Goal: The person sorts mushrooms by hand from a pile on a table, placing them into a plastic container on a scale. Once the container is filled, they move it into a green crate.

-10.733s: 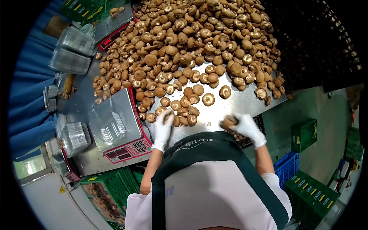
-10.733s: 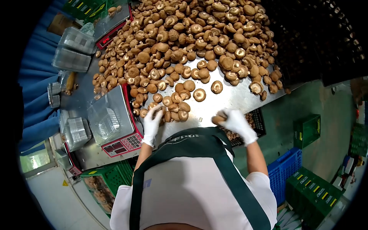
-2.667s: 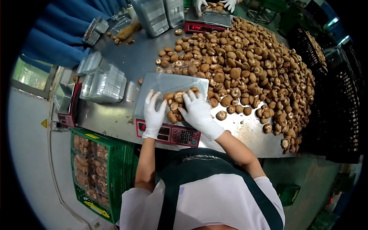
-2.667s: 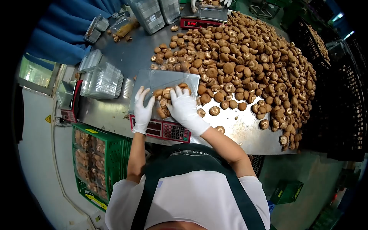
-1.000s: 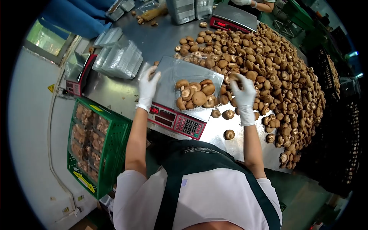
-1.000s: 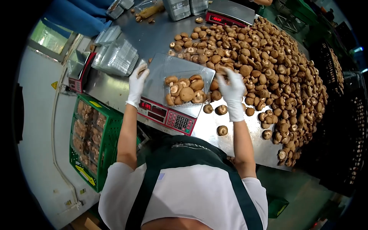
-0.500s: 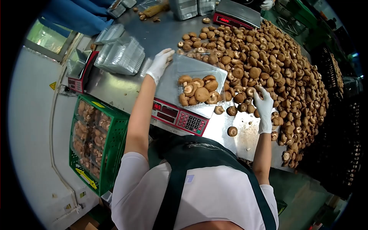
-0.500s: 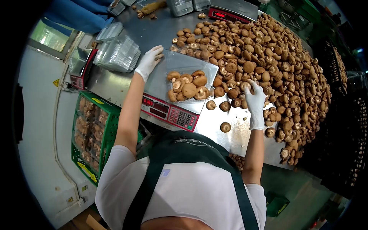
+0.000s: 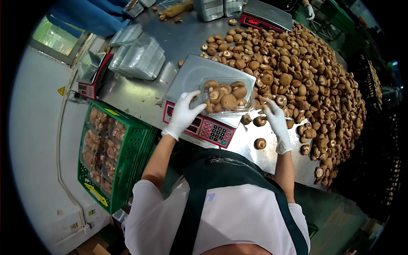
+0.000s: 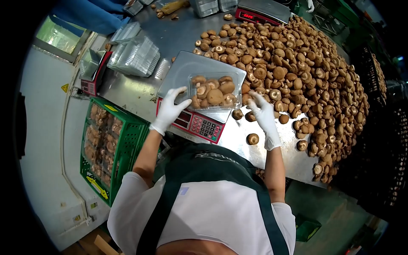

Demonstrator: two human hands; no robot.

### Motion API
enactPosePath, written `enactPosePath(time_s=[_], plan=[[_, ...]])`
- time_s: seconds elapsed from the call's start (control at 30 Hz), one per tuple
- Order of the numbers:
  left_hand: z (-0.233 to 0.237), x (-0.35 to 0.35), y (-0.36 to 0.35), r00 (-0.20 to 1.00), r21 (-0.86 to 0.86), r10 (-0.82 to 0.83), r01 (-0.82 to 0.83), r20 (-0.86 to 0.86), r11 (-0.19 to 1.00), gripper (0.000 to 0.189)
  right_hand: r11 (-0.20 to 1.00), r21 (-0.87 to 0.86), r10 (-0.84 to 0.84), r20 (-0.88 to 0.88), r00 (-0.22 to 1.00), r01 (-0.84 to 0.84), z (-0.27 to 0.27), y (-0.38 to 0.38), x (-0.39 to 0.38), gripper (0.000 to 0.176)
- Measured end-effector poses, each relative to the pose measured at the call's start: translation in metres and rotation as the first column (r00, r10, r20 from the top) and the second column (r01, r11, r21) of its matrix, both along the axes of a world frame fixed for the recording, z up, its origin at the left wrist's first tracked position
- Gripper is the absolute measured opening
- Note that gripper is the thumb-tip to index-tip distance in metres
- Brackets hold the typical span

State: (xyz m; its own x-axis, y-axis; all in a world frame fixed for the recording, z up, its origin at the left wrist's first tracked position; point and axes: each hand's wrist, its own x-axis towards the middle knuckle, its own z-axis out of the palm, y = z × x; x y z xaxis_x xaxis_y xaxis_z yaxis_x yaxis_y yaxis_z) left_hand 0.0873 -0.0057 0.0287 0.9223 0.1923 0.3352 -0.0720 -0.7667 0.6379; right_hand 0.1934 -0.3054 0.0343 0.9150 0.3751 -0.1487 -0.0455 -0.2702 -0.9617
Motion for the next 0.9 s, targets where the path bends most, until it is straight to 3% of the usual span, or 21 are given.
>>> enactPosePath(time_s=[0.03,0.07,0.1,0.13,0.17,0.2,0.27,0.33,0.47,0.53,0.57,0.6,0.63,0.67,0.73,0.77,0.8,0.87,0.9], plan=[[-0.013,-0.004,-0.005,0.997,-0.111,0.081,-0.083,-0.019,0.990,0.041,0.998,-0.058,0.011,-0.070,0.998,-0.015,-0.002,0.006,-0.001,0.040],[-0.022,-0.010,-0.005,0.997,-0.116,0.070,-0.071,-0.018,0.991,0.041,0.993,-0.115,0.015,-0.142,0.990,-0.032,-0.006,0.012,-0.002,0.036],[-0.015,-0.013,-0.008,0.965,-0.427,0.055,-0.165,-0.258,0.889,0.041,0.995,-0.094,0.018,-0.162,0.987,-0.034,-0.007,0.017,-0.005,0.032],[-0.011,-0.015,-0.011,0.883,-0.655,-0.044,-0.312,-0.467,0.688,0.040,0.997,-0.075,0.022,-0.178,0.984,-0.036,-0.009,0.020,-0.007,0.027],[-0.013,-0.015,-0.012,0.856,-0.735,-0.130,-0.341,-0.500,0.586,0.032,0.999,0.046,0.017,-0.218,0.976,-0.007,-0.018,0.022,-0.007,0.020],[-0.015,-0.015,-0.016,0.860,-0.743,-0.141,-0.328,-0.491,0.583,0.032,0.995,0.097,0.018,-0.282,0.959,0.010,-0.010,0.024,-0.009,0.015],[-0.016,-0.015,-0.021,0.919,-0.848,-0.126,-0.283,-0.373,0.448,0.023,0.988,0.153,0.048,-0.318,0.947,0.001,-0.011,0.023,-0.007,0.011],[-0.022,-0.013,-0.021,0.930,-0.871,-0.132,-0.262,-0.343,0.415,0.017,0.982,0.188,0.034,-0.280,0.960,0.020,-0.021,0.024,-0.008,0.008],[-0.028,-0.017,-0.025,0.952,-0.845,-0.088,-0.216,-0.294,0.490,0.016,0.982,0.176,-0.027,-0.196,0.980,0.063,-0.028,0.025,-0.017,0.010],[-0.035,-0.023,-0.026,0.960,-0.822,-0.066,-0.196,-0.272,0.535,0.016,0.983,0.173,-0.054,-0.020,0.998,0.056,-0.032,0.023,-0.027,0.012],[-0.041,-0.026,-0.025,0.963,-0.777,-0.074,-0.162,-0.258,0.608,0.018,0.997,0.067,-0.053,0.065,0.996,0.049,-0.038,0.019,-0.032,0.015],[-0.042,-0.028,-0.022,0.966,-0.726,-0.084,-0.126,-0.246,0.676,0.020,0.997,0.069,-0.052,0.068,0.996,0.047,-0.035,0.018,-0.036,0.015],[-0.041,-0.032,-0.017,0.960,-0.640,-0.101,-0.093,-0.259,0.763,0.029,0.999,0.035,-0.005,0.243,0.970,-0.004,-0.031,0.017,-0.041,0.016],[-0.041,-0.035,-0.017,0.960,-0.641,-0.100,-0.096,-0.263,0.761,0.029,0.999,-0.009,0.049,0.407,0.912,-0.049,-0.026,0.015,-0.045,0.018],[-0.019,-0.044,-0.019,0.996,-0.307,-0.080,0.063,-0.043,0.950,0.039,0.994,-0.094,0.108,0.739,0.665,-0.057,-0.022,0.014,-0.041,0.023],[-0.009,-0.046,-0.019,0.993,-0.211,-0.110,0.117,0.041,0.970,0.045,0.992,-0.121,0.122,0.767,0.629,-0.045,-0.019,0.015,-0.043,0.025],[-0.018,-0.037,-0.018,0.995,-0.399,-0.069,0.093,0.074,0.912,0.038,0.988,-0.148,0.139,0.794,0.592,-0.034,-0.010,0.018,-0.045,0.027],[-0.026,-0.048,-0.009,0.984,-0.057,-0.079,0.089,0.158,0.994,0.031,0.981,-0.192,0.176,0.880,0.441,-0.007,-0.004,0.022,-0.046,0.030],[-0.028,-0.050,-0.006,0.986,-0.060,-0.067,0.077,0.151,0.995,0.031,0.984,-0.176,0.161,0.900,0.406,0.001,-0.002,0.026,-0.047,0.031]])
